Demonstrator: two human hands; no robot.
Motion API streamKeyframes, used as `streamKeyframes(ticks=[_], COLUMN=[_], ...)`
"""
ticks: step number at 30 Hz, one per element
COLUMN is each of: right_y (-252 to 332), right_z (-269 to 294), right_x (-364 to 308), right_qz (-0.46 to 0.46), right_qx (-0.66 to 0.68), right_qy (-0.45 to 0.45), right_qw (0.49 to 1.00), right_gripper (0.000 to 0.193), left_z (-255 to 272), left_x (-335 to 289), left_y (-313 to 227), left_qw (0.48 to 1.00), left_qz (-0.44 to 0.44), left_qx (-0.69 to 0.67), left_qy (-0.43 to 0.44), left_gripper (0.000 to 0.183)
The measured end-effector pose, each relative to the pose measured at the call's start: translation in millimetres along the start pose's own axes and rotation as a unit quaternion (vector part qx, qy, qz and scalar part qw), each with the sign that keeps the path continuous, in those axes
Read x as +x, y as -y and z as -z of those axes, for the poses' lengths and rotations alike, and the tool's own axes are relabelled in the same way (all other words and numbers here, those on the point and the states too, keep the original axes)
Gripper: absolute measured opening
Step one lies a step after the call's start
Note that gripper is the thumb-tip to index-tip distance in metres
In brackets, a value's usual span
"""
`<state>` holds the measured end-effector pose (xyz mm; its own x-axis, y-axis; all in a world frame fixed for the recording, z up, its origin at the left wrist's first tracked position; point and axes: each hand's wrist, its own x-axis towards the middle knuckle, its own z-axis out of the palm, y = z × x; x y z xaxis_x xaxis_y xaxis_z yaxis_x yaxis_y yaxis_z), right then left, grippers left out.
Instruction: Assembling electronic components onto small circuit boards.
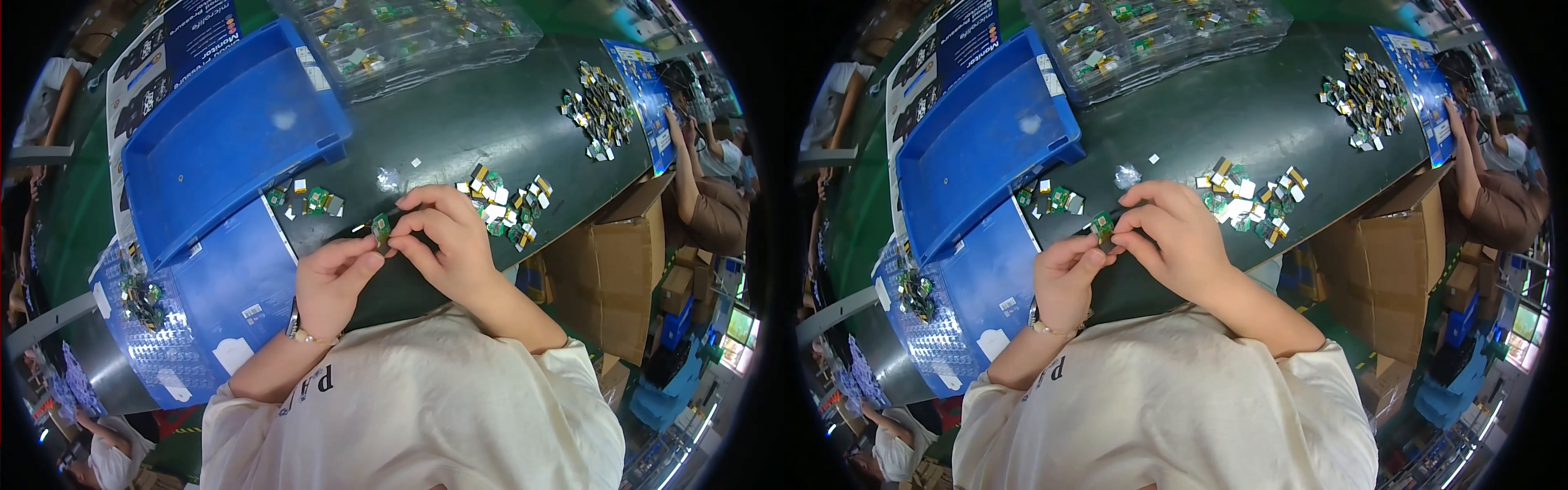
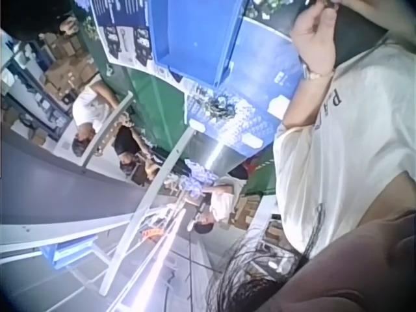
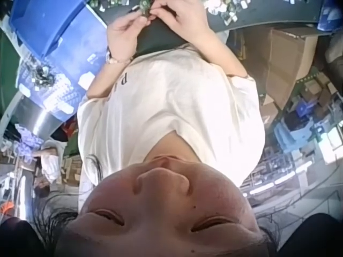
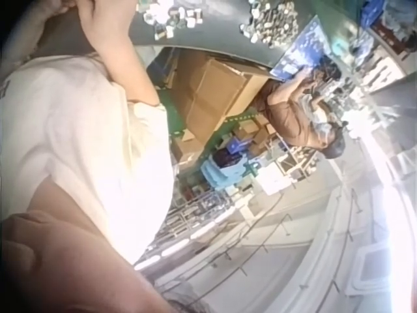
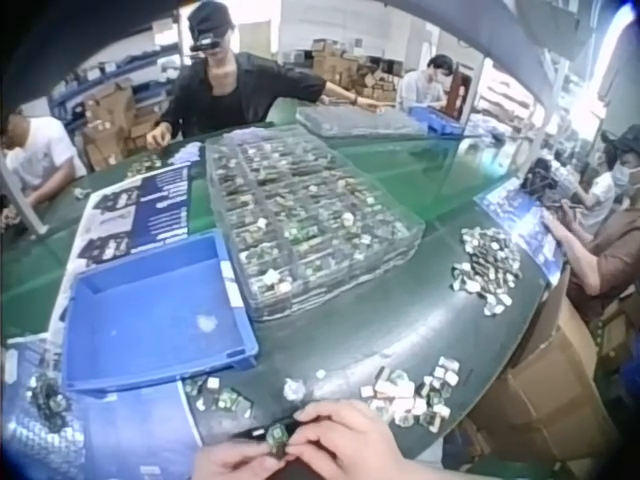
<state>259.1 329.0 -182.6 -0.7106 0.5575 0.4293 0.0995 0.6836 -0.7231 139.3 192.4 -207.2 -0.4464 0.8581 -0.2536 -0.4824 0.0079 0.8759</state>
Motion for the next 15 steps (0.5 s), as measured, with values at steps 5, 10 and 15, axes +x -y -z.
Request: streamKeyframes(ticks=[5,10,15], right_y=[-4.7,-1.6,1.3], right_z=[-1.0,-5.8,-8.8], right_x=[1.1,1.3,-1.1], right_qz=[0.027,0.035,0.05], right_qx=[-0.002,-0.013,0.009], right_qy=[0.023,0.025,-0.004], right_qw=[0.999,0.999,0.999], right_gripper=[0.015,0.017,0.016], left_z=[0.3,-5.6,-3.8], left_x=[-0.8,1.3,6.0], left_y=[-0.3,-5.7,-6.5], left_qw=[0.996,1.0,0.992], left_qz=[-0.042,0.013,0.062], left_qx=[0.072,0.0,-0.107], left_qy=[0.014,-0.009,-0.007], left_gripper=[0.022,0.03,0.033])
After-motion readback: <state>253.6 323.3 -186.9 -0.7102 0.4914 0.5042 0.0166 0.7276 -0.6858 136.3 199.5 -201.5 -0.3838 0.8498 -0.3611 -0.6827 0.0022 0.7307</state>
